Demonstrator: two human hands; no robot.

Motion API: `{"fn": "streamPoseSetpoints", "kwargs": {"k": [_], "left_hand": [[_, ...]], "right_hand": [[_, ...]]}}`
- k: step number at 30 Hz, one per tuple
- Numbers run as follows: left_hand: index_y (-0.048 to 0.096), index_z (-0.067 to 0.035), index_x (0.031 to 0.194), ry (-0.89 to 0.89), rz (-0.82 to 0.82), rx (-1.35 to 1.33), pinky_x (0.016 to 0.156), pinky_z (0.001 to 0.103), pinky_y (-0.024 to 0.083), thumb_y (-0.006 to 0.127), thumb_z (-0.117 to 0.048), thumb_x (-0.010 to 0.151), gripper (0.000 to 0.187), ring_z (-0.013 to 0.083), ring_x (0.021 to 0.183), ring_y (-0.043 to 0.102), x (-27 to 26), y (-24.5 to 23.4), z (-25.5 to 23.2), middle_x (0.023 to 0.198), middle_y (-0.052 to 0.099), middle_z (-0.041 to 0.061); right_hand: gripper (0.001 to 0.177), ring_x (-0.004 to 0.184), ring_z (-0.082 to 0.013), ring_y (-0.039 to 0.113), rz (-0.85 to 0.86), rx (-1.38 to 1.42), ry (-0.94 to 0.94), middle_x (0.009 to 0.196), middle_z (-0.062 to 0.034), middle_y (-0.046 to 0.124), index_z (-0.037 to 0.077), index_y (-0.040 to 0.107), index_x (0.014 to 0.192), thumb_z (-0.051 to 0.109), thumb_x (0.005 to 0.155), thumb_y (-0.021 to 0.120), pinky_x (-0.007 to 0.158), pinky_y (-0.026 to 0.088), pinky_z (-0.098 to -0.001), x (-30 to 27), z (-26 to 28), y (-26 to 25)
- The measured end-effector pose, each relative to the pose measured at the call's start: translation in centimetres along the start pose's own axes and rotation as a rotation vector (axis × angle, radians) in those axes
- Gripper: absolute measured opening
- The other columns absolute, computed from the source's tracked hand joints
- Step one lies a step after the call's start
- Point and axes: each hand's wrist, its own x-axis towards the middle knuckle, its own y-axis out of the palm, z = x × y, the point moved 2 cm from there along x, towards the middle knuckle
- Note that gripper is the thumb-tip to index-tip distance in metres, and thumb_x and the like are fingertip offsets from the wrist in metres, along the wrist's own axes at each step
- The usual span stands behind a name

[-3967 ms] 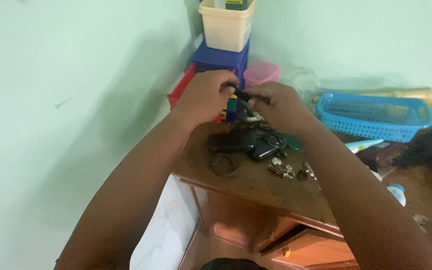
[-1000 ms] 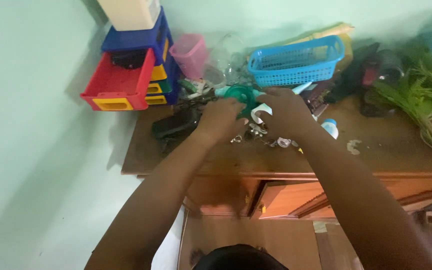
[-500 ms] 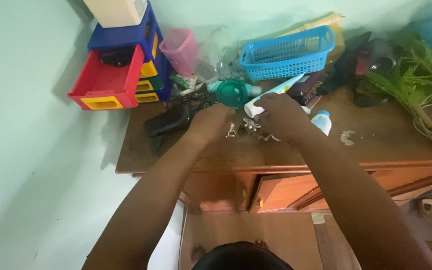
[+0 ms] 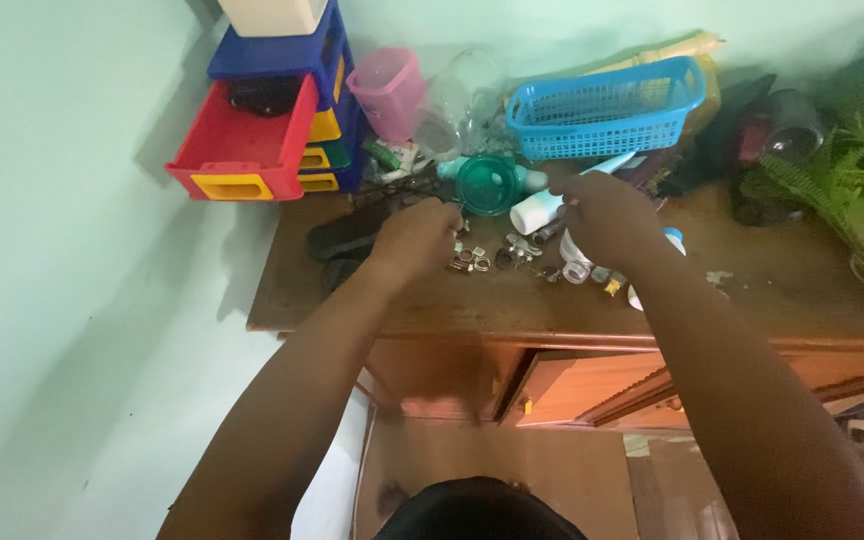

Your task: Organizing various small items from a desk surface into a plastic drawer unit.

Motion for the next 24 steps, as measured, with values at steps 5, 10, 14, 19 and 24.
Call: {"fn": "streamPoseSetpoints", "kwargs": {"k": [5, 10, 14, 19, 24], "left_hand": [[0.073, -0.011, 0.104, 0.019, 0.035, -0.055, 0.088, 0.047, 0.053, 0.065, -0.021, 0.091, 0.019, 0.0341, 0.103, 0.067, 0.6, 0.1, -0.8, 0.112, 0.069, 0.011], [0.074, -0.010, 0.110, 0.001, 0.089, -0.035, 0.091, 0.047, 0.053, 0.067, -0.024, 0.092, 0.023, 0.0339, 0.105, 0.067, 0.7, -0.8, -2.6, 0.111, 0.069, 0.012], [0.072, -0.010, 0.110, -0.003, 0.081, -0.090, 0.090, 0.047, 0.052, 0.066, -0.023, 0.092, 0.023, 0.0335, 0.104, 0.067, 1.1, 0.0, -2.1, 0.112, 0.068, 0.011], [0.074, -0.011, 0.109, 0.003, 0.053, -0.072, 0.089, 0.048, 0.052, 0.063, -0.019, 0.095, 0.020, 0.0337, 0.105, 0.068, 1.3, 0.4, 0.0, 0.110, 0.070, 0.011], [0.075, -0.012, 0.106, -0.051, -0.032, -0.034, 0.088, 0.049, 0.051, 0.062, -0.012, 0.091, 0.020, 0.0367, 0.105, 0.066, 0.7, -0.7, 3.0, 0.108, 0.070, 0.014]], "right_hand": [[0.033, 0.113, -0.0355, 0.066, -0.052, 0.007, -0.024, 0.122, -0.0130, 0.070, 0.014, 0.072, 0.124, 0.014, 0.092, 0.065, 0.095, 0.052, -0.0488, -0.8, -0.4, -1.4], [0.032, 0.117, -0.0362, 0.064, -0.021, -0.040, 0.057, 0.127, -0.0130, 0.069, 0.013, 0.071, 0.125, 0.018, 0.094, 0.064, 0.097, 0.052, -0.0489, -0.9, -1.2, -2.2], [0.031, 0.117, -0.0357, 0.064, -0.001, -0.056, 0.041, 0.126, -0.0136, 0.070, 0.012, 0.071, 0.125, 0.019, 0.096, 0.063, 0.098, 0.051, -0.0494, -1.0, -1.8, -2.2], [0.030, 0.116, -0.0356, 0.065, -0.004, -0.030, 0.045, 0.125, -0.0140, 0.070, 0.012, 0.071, 0.125, 0.019, 0.096, 0.063, 0.097, 0.051, -0.0498, -0.7, -2.0, -2.0], [0.034, 0.113, -0.0366, 0.065, -0.004, -0.015, 0.024, 0.122, -0.0151, 0.070, 0.011, 0.071, 0.124, 0.017, 0.091, 0.067, 0.096, 0.052, -0.0488, 0.2, -3.0, -0.5]]}}
